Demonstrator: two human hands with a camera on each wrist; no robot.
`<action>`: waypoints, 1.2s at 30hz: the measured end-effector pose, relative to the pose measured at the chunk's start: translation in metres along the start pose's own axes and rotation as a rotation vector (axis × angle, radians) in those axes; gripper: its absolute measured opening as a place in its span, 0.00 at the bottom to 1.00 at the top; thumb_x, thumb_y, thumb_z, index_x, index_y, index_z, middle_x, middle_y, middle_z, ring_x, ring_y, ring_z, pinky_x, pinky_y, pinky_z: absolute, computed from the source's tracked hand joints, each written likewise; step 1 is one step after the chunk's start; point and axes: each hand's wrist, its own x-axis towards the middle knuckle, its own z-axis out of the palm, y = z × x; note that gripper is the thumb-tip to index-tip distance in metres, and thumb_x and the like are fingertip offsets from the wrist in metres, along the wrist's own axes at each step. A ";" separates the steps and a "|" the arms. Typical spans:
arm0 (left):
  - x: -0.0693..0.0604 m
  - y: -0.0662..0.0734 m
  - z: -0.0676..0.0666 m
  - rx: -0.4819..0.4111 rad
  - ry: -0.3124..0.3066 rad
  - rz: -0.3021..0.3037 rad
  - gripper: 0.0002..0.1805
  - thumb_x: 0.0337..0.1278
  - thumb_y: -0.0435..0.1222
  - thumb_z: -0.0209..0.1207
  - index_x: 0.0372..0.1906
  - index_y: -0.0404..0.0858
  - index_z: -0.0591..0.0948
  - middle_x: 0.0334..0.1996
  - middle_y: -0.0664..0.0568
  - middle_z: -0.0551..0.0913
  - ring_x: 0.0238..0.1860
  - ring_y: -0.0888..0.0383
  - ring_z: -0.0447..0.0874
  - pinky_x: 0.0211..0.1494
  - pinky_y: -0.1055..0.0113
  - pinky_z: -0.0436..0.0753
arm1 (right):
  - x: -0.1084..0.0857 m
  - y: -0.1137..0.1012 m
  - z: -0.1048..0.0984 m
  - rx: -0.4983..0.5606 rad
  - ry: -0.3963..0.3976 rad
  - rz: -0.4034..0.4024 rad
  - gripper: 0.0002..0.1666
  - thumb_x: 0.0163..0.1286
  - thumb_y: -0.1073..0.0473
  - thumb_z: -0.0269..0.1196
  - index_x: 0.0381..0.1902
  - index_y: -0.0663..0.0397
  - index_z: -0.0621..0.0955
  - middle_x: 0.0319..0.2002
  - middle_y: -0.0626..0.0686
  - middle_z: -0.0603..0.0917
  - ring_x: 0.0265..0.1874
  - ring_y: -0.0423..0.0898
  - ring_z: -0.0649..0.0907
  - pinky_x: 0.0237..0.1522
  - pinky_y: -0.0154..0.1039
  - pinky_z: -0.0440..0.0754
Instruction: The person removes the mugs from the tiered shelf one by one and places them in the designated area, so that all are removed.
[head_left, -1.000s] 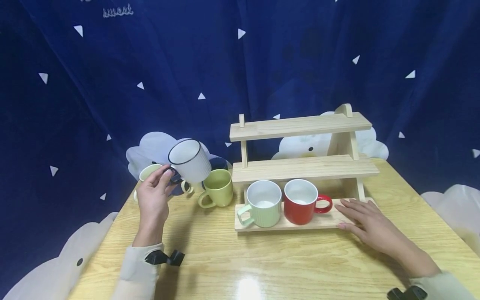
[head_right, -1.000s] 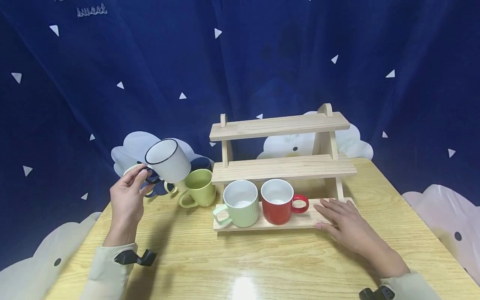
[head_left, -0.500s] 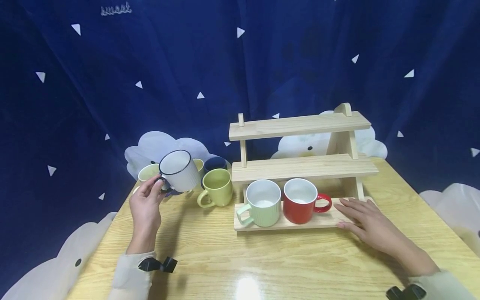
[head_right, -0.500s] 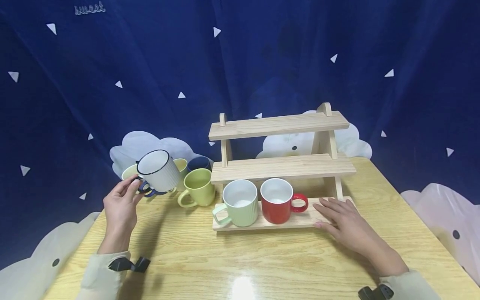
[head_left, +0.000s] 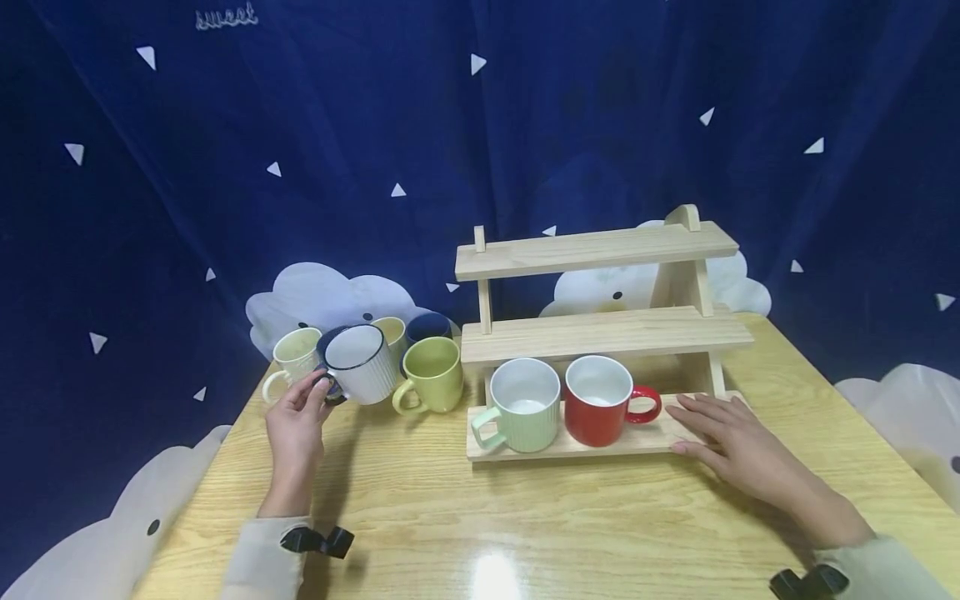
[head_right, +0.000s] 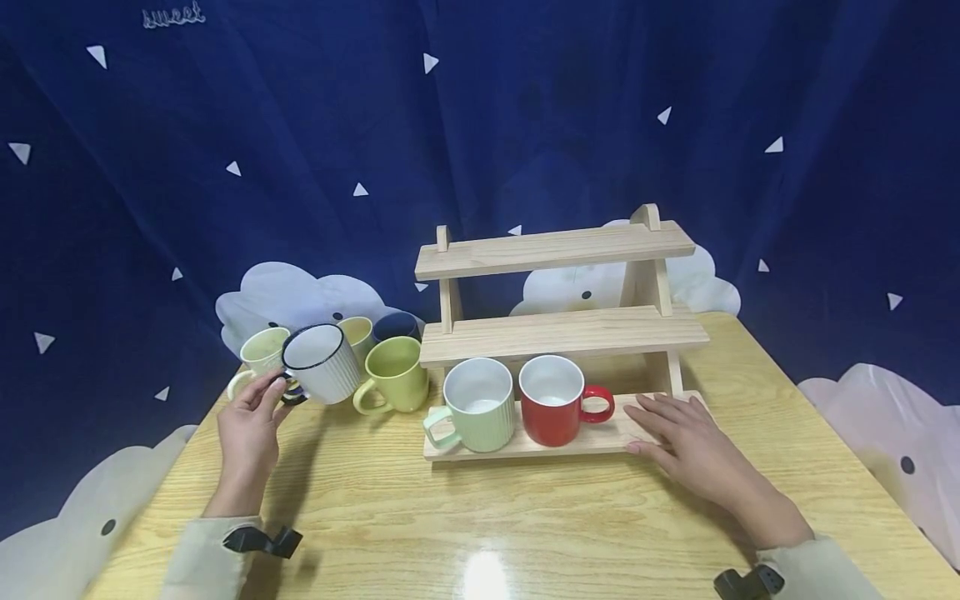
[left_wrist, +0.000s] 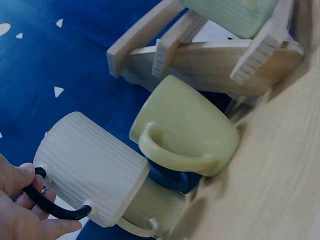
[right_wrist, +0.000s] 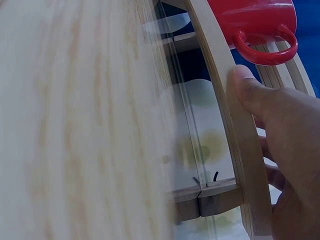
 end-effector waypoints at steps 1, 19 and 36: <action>0.000 -0.002 0.000 0.007 -0.005 0.005 0.18 0.66 0.32 0.60 0.57 0.26 0.78 0.40 0.60 0.83 0.47 0.62 0.81 0.54 0.66 0.81 | 0.000 0.000 0.000 0.002 -0.001 0.002 0.32 0.64 0.45 0.68 0.62 0.52 0.78 0.61 0.62 0.77 0.61 0.65 0.71 0.71 0.64 0.50; -0.007 -0.035 0.003 0.159 -0.041 -0.038 0.18 0.67 0.36 0.60 0.56 0.29 0.79 0.52 0.41 0.81 0.44 0.69 0.80 0.49 0.71 0.83 | 0.000 0.002 0.002 -0.004 0.016 -0.010 0.32 0.63 0.45 0.68 0.62 0.52 0.79 0.60 0.62 0.77 0.61 0.65 0.72 0.71 0.63 0.50; -0.014 -0.056 0.005 0.151 -0.003 -0.017 0.19 0.66 0.37 0.61 0.57 0.31 0.80 0.42 0.54 0.84 0.41 0.63 0.79 0.44 0.75 0.82 | -0.001 0.002 0.002 -0.003 0.030 -0.026 0.32 0.62 0.45 0.69 0.62 0.52 0.79 0.60 0.62 0.78 0.60 0.65 0.73 0.71 0.63 0.51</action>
